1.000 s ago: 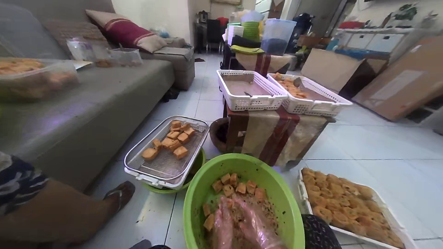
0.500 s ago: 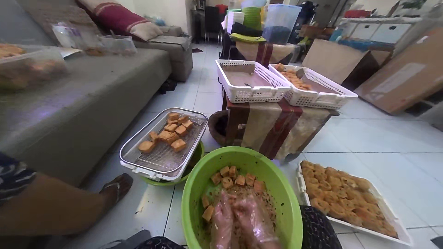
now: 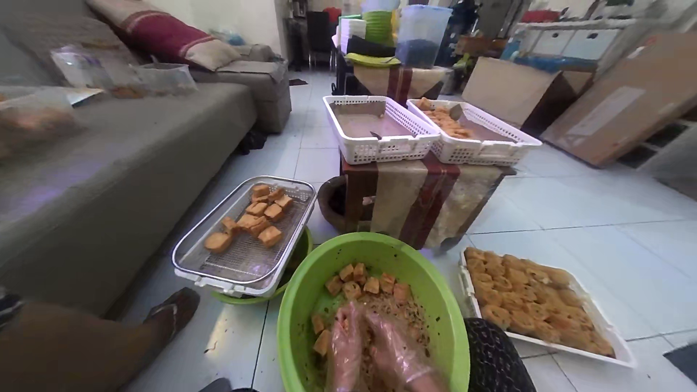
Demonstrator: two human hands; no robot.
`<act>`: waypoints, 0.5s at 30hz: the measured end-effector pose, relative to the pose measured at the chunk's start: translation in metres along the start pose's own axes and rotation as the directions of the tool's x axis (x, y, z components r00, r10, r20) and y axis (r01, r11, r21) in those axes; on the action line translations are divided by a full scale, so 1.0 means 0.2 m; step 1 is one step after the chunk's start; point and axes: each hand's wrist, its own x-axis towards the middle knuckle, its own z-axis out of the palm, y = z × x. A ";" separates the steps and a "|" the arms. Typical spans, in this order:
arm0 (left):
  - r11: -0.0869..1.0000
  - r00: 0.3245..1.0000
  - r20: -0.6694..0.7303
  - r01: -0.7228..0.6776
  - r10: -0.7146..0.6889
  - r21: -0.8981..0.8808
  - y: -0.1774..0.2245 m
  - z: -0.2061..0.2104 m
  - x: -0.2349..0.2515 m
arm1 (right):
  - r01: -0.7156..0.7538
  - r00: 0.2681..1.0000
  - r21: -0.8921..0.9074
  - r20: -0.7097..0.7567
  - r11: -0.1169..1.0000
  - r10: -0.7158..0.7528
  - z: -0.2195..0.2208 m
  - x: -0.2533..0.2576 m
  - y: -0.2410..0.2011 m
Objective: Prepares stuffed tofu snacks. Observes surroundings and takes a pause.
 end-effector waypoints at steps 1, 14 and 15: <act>0.999 0.999 -0.034 -0.019 0.020 0.045 0.01 -0.01 -0.01 | -0.023 0.999 0.041 -0.026 0.999 0.024 0.01 0.01 0.00; 0.998 0.999 -0.038 -0.033 0.031 -0.061 -0.06 0.00 0.02 | 0.091 0.932 0.164 -0.362 0.982 -0.026 0.15 -0.05 0.04; 0.999 1.000 -0.025 -0.014 0.012 -0.050 -0.06 0.00 0.01 | 0.077 0.939 0.123 -0.343 0.989 -0.030 0.14 -0.02 0.04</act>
